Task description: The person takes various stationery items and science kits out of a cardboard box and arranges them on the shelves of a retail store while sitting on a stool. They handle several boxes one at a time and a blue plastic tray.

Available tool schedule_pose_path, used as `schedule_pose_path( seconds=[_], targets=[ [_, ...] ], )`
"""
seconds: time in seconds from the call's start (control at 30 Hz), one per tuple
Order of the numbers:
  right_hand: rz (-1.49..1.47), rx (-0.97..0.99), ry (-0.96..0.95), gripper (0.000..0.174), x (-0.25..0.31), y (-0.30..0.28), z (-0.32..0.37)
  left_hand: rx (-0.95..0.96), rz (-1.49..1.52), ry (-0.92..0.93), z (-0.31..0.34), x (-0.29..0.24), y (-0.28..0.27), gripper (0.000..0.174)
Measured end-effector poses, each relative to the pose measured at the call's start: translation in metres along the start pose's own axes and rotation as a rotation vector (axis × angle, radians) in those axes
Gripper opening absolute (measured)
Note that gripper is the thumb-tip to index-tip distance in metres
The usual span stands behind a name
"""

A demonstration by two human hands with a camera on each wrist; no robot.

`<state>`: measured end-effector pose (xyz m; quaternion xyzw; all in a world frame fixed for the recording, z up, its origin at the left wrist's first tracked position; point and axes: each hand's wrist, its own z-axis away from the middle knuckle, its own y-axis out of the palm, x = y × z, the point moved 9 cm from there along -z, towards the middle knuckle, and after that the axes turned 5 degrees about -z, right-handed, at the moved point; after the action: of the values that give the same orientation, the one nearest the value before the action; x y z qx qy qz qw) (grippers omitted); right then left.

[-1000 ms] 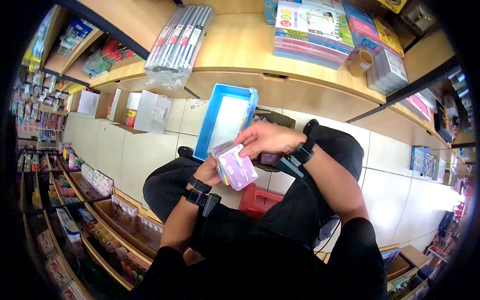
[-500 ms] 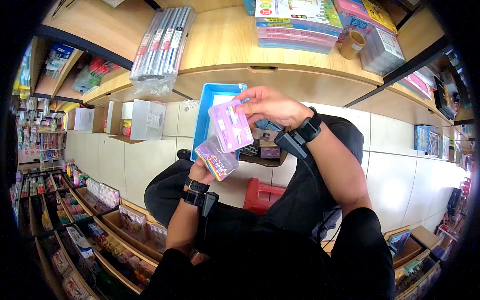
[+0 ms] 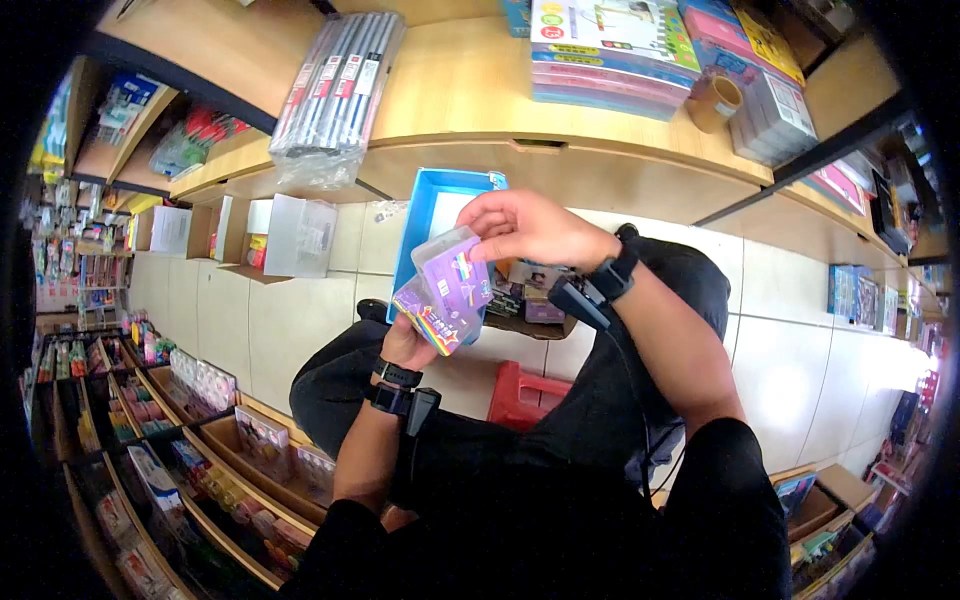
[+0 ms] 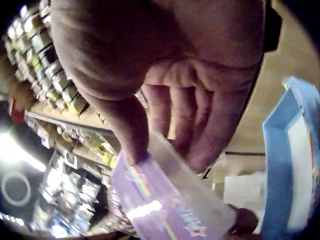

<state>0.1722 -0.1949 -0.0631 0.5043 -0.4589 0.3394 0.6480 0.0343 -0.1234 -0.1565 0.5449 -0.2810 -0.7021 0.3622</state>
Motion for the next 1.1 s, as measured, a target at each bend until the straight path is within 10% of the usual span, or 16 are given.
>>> schedule_pose_path(
  seconds=[0.17,0.37,0.97,1.1],
  targets=[
    [0.661,-0.131,-0.606,0.029,0.058,0.041,0.036,0.011,0.100,0.141,0.002,-0.016,-0.003,0.091],
    [0.810,-0.031,-0.899,0.026,0.032,0.084,0.047,0.159,0.213,0.201,0.007,-0.034,0.029,0.089],
    [0.906,-0.110,-0.679,0.041,0.045,0.072,0.026,-0.070,0.204,0.331,0.020,-0.043,-0.014,0.077],
    [0.742,-0.392,-0.059,0.025,-0.021,-0.019,0.010,-0.067,0.339,0.557,0.045,-0.105,-0.025,0.069]
  ],
)
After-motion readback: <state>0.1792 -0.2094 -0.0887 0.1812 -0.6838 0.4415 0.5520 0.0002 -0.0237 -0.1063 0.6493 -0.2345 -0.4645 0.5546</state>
